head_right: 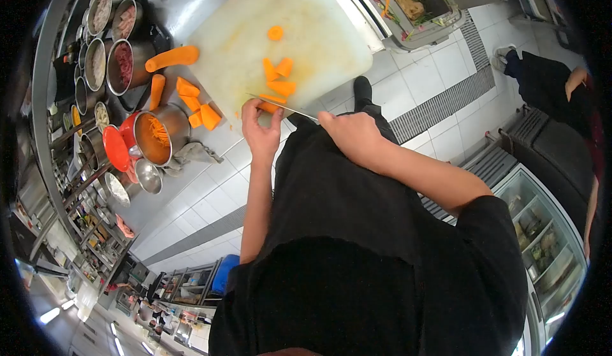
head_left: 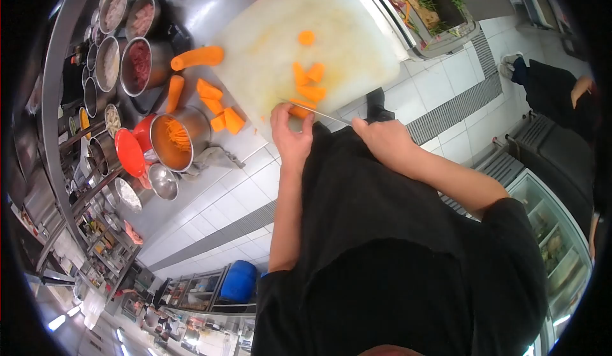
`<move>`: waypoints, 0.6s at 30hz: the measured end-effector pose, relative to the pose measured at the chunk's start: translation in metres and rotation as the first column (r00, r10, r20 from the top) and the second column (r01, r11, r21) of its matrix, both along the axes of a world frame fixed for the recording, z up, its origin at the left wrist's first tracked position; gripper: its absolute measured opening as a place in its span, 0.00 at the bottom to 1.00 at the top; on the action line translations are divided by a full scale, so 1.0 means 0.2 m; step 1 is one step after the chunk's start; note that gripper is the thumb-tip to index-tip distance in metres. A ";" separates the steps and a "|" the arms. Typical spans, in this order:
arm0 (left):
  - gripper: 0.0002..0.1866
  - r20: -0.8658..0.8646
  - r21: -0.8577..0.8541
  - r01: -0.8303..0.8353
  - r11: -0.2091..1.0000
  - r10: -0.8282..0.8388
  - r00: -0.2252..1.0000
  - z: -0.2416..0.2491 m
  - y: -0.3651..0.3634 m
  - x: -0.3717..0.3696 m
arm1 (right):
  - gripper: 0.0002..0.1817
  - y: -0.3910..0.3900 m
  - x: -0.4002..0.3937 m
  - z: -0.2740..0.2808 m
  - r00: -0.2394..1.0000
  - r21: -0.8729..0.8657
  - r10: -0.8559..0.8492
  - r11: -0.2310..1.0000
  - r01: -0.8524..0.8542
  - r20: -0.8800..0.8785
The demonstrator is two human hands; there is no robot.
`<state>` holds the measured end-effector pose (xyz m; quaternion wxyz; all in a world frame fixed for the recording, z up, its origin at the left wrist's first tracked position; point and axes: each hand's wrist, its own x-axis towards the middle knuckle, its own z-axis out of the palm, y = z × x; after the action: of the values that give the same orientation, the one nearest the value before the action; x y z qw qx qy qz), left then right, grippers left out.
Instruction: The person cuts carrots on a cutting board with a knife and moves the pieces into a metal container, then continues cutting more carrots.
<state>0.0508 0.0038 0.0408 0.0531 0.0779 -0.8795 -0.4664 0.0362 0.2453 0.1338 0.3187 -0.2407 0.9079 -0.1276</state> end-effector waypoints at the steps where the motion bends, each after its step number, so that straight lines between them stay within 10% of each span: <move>1: 0.24 -0.010 -0.019 0.002 1.000 -0.002 1.000 0.00 0.00 0.00 | 0.09 -0.04 -0.01 -0.06 0.999 -0.060 -0.007 0.998 0.005 -0.037; 18: 0.21 0.040 -0.158 0.159 0.975 -0.154 0.987 0.11 -0.07 0.06 | 0.18 -0.18 -0.19 -0.43 0.978 -0.119 0.028 0.991 -0.054 -0.205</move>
<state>0.0638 -0.0106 0.0636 0.0101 0.0103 -0.9184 -0.3955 -0.0009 0.2101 0.0476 0.2112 -0.2905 0.9208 -0.1520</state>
